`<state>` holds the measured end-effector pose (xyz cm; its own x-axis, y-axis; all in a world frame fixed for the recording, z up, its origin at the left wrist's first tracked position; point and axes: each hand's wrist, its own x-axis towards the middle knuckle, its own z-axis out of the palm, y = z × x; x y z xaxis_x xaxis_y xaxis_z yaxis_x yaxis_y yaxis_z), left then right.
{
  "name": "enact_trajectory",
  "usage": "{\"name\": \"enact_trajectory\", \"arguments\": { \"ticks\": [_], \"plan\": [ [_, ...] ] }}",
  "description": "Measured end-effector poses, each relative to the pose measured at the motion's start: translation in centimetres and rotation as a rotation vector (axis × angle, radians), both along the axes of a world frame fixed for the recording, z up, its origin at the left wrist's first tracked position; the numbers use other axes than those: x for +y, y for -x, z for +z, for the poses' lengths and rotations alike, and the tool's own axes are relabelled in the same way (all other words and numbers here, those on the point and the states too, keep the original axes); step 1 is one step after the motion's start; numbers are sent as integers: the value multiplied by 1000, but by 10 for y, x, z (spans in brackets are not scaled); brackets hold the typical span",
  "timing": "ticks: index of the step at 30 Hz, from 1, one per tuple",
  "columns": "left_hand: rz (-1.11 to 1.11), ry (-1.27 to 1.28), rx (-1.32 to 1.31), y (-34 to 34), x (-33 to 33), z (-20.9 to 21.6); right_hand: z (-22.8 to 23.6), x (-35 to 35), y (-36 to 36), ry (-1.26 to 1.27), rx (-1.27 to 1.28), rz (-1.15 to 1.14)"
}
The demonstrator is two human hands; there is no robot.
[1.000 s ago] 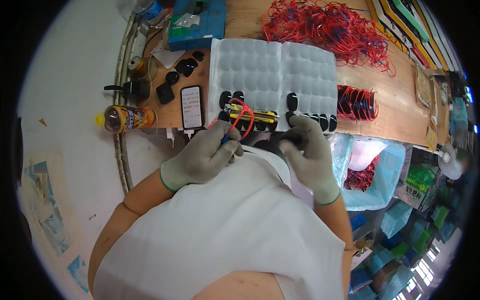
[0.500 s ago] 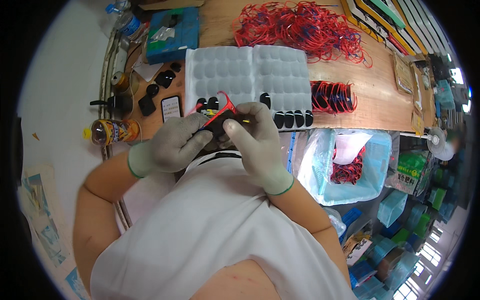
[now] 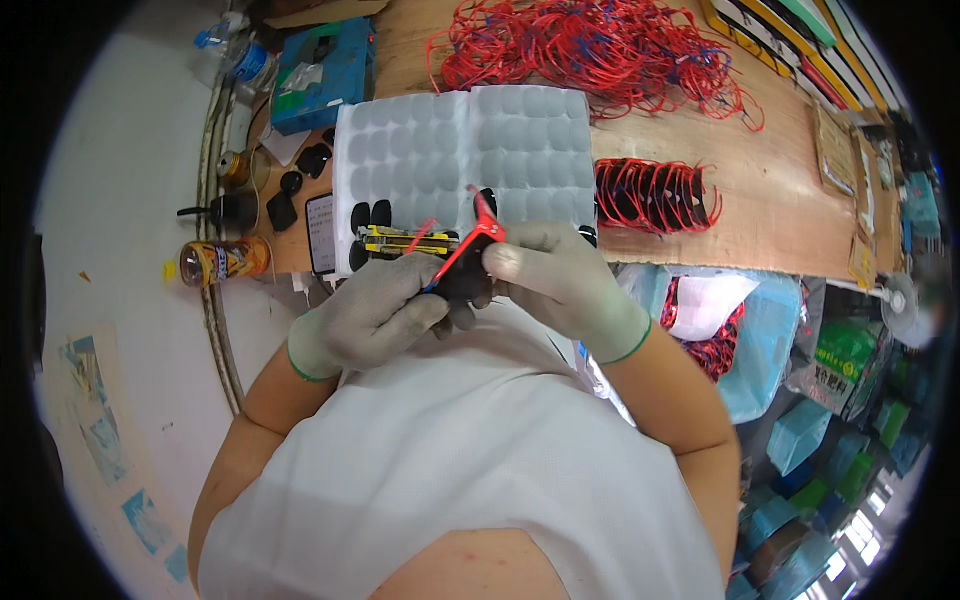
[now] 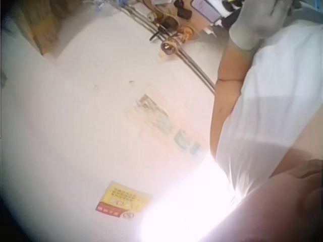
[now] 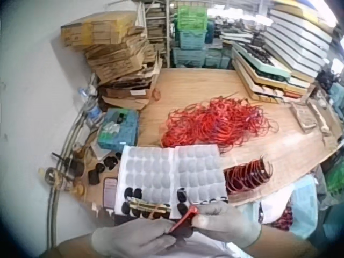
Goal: The person repeatedly picks black oval components from a foam tray and attaches red wires to them by hand. They place each wired unit into a blue bin and continue the cycle. A smartphone and utility knife are visible on the table but not used.
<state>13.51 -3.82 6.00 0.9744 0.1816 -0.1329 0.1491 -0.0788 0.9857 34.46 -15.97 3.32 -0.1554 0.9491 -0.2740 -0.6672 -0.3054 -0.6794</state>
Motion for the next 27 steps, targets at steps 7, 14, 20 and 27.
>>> {"name": "enact_trajectory", "arguments": {
  "ticks": [7, 14, 20, 27],
  "plan": [
    [10, 109, 92, -15, -17, -3, -31, -22, 4, -30, 295, -124],
    [60, 194, 44, 4, -16, -7, -28, -19, 18, -30, 316, -37],
    [234, 28, -7, 31, -12, -17, -26, -7, 48, 68, -23, -159],
    [224, -409, -122, 67, -4, -38, -33, 0, 81, 183, -52, -132]
  ]
}}
